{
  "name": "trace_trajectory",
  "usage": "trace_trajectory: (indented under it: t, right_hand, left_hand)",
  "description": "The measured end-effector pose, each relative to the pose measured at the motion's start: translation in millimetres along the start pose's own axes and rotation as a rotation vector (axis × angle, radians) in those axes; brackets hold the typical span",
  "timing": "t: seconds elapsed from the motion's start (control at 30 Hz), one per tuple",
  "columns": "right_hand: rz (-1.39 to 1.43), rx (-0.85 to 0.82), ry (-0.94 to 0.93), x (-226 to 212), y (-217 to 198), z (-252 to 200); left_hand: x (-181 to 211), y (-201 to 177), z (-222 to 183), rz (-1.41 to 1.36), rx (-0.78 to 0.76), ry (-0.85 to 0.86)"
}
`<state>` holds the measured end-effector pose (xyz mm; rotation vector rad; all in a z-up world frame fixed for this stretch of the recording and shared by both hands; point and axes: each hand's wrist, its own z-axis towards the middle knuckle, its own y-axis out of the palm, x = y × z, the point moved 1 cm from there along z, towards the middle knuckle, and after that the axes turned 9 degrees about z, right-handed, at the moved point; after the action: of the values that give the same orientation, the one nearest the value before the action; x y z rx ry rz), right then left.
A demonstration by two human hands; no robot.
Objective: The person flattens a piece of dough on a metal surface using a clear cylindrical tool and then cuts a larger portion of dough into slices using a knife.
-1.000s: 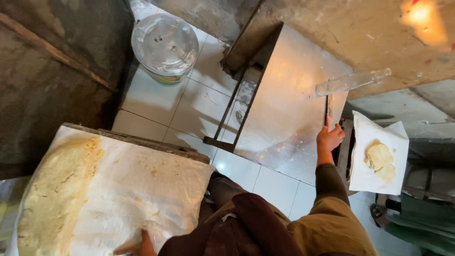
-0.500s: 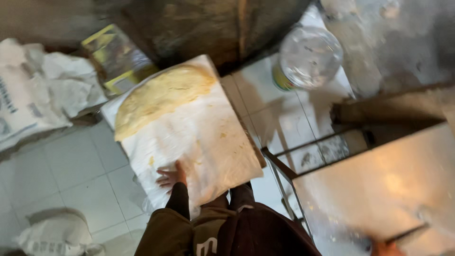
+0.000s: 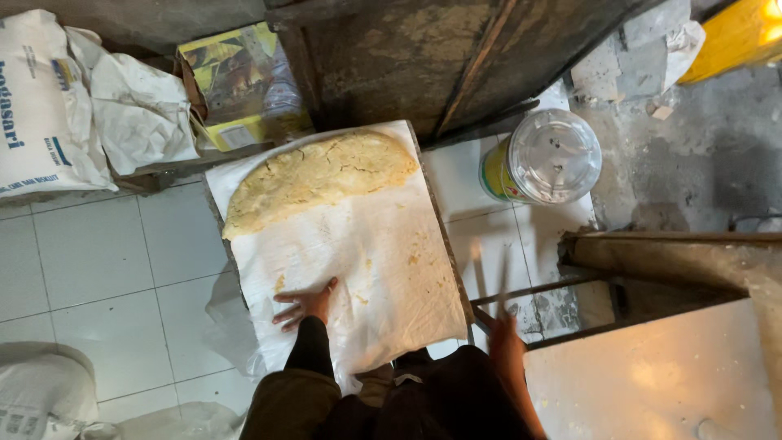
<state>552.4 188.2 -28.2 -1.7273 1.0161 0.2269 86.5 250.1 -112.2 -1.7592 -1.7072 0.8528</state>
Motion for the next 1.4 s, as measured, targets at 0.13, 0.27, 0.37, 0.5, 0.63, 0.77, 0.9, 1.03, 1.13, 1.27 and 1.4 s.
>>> trace_trajectory:
  t: [0.13, 0.27, 0.37, 0.5, 0.63, 0.77, 0.9, 1.03, 1.13, 1.27, 1.4]
  right_hand:
    - [-0.369, 0.034, -0.724, -179.8, 77.8, 127.5]
    - [-0.268, -0.135, -0.342, -316.0, 114.2, 170.4]
    - [-0.400, -0.223, -0.282, -366.6, 123.4, 176.6]
    - [-0.498, -0.273, -0.258, -387.7, 128.3, 174.9]
    - [-0.552, -0.289, -0.192, -401.6, 128.6, 174.0]
    - [-0.576, -0.317, -0.134, -416.5, 130.7, 183.1]
    - [-0.653, -0.329, -0.130, -429.6, 135.9, 200.7]
    - [-0.744, -0.403, -0.141, -426.9, 153.4, 237.6]
    - [-0.820, -0.468, -0.319, -420.3, 160.9, 268.6]
    - [-0.880, -0.554, -0.487, -433.6, 153.4, 293.8]
    - [-0.728, -0.650, 0.019, -446.6, 153.7, 302.2]
  left_hand:
    - [-0.4, 4.7, 1.1, 0.030, 0.045, 0.018]
    - [4.3, 7.7, 6.2, -0.004, 0.005, 0.016]
    - [0.1, 9.1, 7.4, 0.023, 0.012, 0.020]
    - [0.2, 8.1, 11.0, 0.051, 0.026, 0.059]
    - [-1.4, 7.4, 6.1, -0.016, -0.045, 0.021]
    - [0.3, 1.9, 0.6, -0.002, -0.107, -0.041]
    - [1.7, -5.6, -5.9, 0.019, -0.098, -0.059]
    - [6.6, -8.3, -11.9, 0.140, -0.108, -0.056]
    - [6.7, -14.2, -14.3, 0.169, -0.118, -0.042]
    - [5.5, -21.1, -16.4, 0.186, -0.154, -0.007]
    - [7.7, -23.9, -17.4, 0.104, -0.156, -0.027]
